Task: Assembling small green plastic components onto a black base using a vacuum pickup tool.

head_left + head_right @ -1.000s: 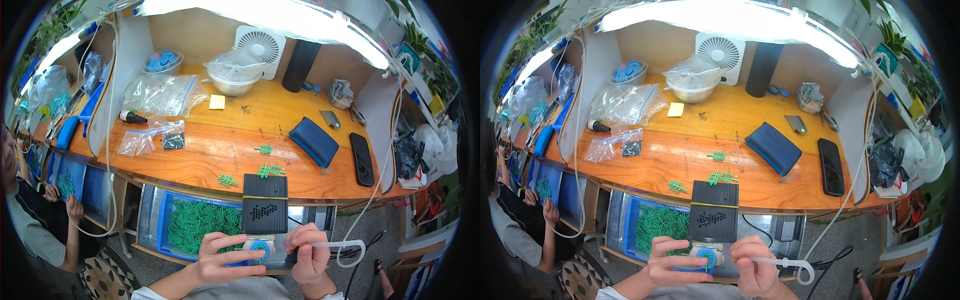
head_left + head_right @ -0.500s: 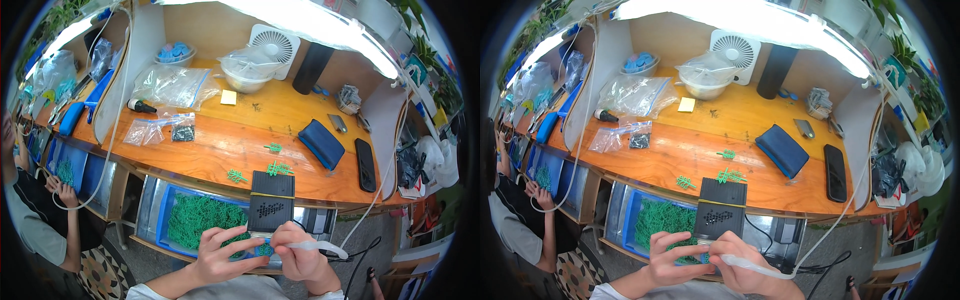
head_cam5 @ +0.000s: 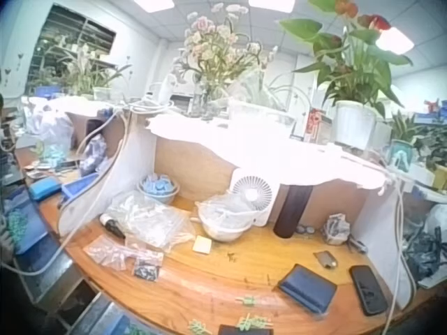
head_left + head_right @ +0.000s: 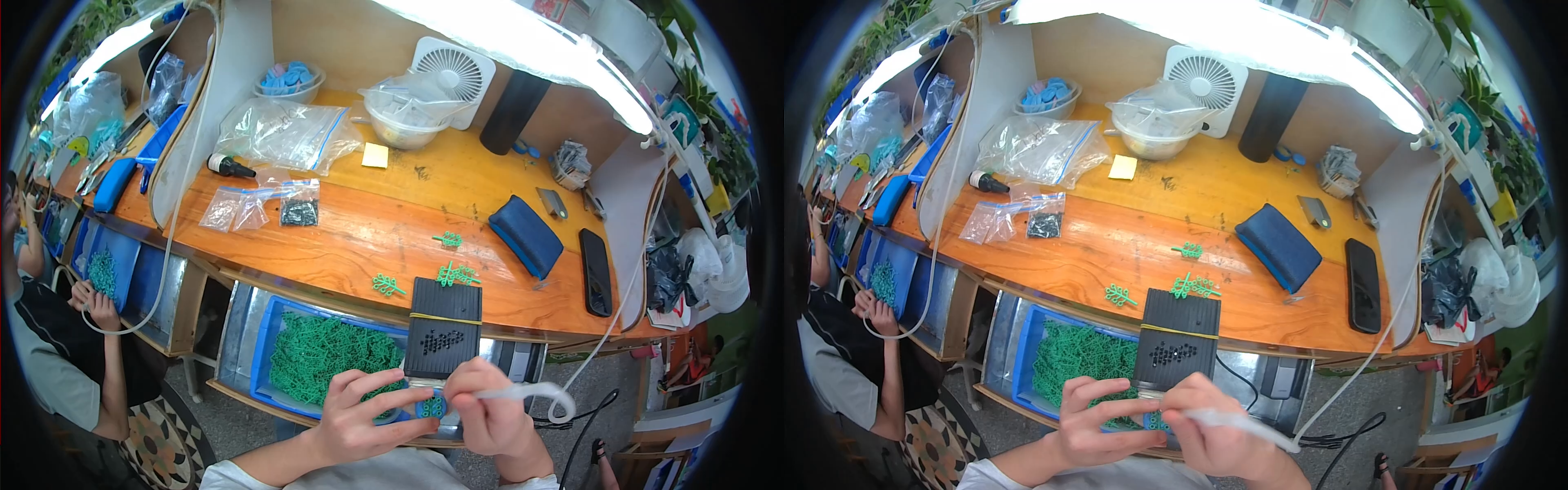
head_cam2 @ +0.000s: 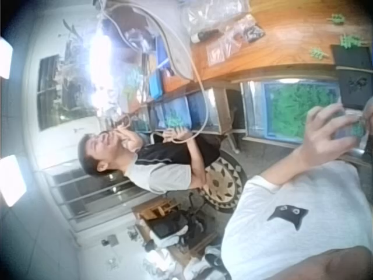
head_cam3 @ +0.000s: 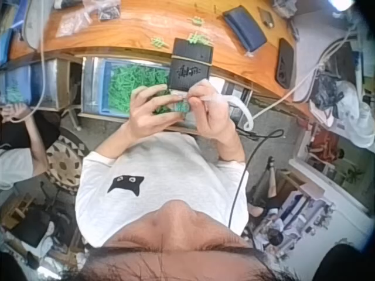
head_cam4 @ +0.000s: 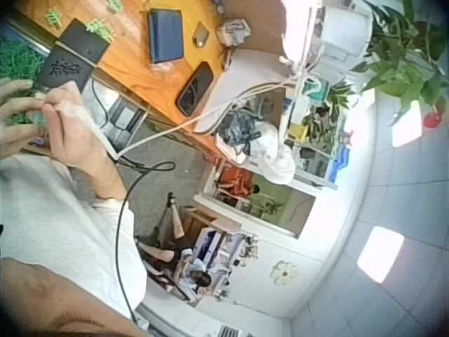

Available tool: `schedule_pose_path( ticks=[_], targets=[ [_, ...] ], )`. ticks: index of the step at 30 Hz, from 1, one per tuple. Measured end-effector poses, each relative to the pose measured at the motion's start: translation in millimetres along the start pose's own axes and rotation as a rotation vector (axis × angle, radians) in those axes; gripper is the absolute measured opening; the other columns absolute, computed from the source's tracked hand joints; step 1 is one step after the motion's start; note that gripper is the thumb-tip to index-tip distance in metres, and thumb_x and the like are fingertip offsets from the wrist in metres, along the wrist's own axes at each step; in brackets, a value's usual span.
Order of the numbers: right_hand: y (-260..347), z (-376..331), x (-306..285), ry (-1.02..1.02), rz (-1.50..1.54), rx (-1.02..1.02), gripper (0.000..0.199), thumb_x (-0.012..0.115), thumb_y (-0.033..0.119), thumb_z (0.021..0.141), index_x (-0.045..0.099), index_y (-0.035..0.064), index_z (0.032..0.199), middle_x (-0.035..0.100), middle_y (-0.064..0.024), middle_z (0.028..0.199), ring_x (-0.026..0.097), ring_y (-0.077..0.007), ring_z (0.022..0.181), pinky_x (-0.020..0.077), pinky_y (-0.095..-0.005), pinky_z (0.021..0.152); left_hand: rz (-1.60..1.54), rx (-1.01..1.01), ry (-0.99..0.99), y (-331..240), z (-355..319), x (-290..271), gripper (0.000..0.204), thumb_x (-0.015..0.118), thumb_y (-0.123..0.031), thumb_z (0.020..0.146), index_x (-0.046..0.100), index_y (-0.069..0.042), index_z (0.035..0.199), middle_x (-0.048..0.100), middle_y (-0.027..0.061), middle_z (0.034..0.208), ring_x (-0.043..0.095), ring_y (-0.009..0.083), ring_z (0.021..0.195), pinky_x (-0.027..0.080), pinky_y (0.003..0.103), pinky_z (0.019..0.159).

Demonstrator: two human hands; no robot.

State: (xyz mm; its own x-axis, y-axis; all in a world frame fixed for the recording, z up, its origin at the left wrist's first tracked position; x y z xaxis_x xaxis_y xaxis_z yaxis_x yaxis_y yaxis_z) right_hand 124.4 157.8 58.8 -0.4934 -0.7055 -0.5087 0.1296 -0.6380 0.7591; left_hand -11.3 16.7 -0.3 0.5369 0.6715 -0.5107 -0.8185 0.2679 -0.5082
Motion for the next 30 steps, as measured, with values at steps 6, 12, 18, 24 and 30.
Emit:
schedule_pose_path(
  ticks=[6, 12, 18, 24, 30],
  targets=[
    [3, 15, 2, -0.189, -0.083, 0.099, 0.010, 0.056, -0.011, 0.092, 0.059, -0.0058, 0.099, 0.062, -0.0153, 0.090, 0.058, -0.0288, 0.075, 0.0472, -0.0361, 0.063, -0.004, -0.008, 0.025, 0, -1, -1, 0.023, 0.083, -0.030, 0.074, 0.078, -0.035, 0.095, 0.071, -0.0102, 0.117, 0.059, 0.0157, 0.111, 0.040, 0.031, 0.089],
    [4, 19, 4, -0.172, -0.136, 0.133, 0.007, 0.058, -0.010, 0.092, 0.059, -0.0063, 0.097, 0.062, -0.0157, 0.089, 0.058, -0.0296, 0.075, 0.0472, -0.0362, 0.062, 0.023, 0.029, 0.025, 2, -1, 0, 0.029, 0.089, -0.039, 0.066, 0.079, -0.034, 0.092, 0.072, -0.0113, 0.113, 0.057, 0.0185, 0.108, 0.040, 0.034, 0.083],
    [-3, -9, -1, -0.113, 0.044, 0.164, 0.004, 0.057, -0.007, 0.094, 0.058, -0.0046, 0.097, 0.061, -0.0143, 0.089, 0.057, -0.0297, 0.074, 0.0472, -0.0372, 0.061, -0.039, -0.031, 0.007, -1, -1, -1, 0.021, 0.084, -0.031, 0.074, 0.078, -0.033, 0.094, 0.071, -0.0091, 0.116, 0.061, 0.0161, 0.108, 0.041, 0.031, 0.086],
    [-1, -15, 6, -0.069, 0.097, 0.004, 0.010, 0.058, -0.006, 0.093, 0.055, -0.0031, 0.102, 0.059, -0.0140, 0.090, 0.058, -0.0294, 0.071, 0.0486, -0.0373, 0.058, -0.028, 0.012, -0.002, 2, -1, 3, 0.029, 0.090, -0.037, 0.066, 0.079, -0.032, 0.092, 0.072, -0.0096, 0.112, 0.058, 0.0194, 0.105, 0.042, 0.034, 0.082],
    [2, -15, 9, -0.025, 0.033, 0.039, 0.015, 0.053, 0.012, 0.103, 0.056, -0.0023, 0.100, 0.056, -0.0131, 0.084, 0.059, -0.0230, 0.071, 0.0486, -0.0326, 0.062, -0.060, -0.028, -0.004, 0, -1, 1, 0.019, 0.084, -0.032, 0.075, 0.078, -0.030, 0.093, 0.072, -0.0080, 0.116, 0.061, 0.0168, 0.106, 0.042, 0.032, 0.084]
  ],
)
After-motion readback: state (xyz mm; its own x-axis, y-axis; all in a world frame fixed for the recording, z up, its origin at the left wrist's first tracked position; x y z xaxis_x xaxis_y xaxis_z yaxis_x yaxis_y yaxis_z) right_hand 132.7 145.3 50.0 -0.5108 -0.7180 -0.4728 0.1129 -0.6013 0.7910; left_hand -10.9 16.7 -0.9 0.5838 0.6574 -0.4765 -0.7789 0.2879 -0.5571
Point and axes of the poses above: each hand's wrist, its own z-axis towards the middle knuckle, its own x-axis out of the palm, y = z × x, the point moved 1 cm from there along z, towards the middle knuckle
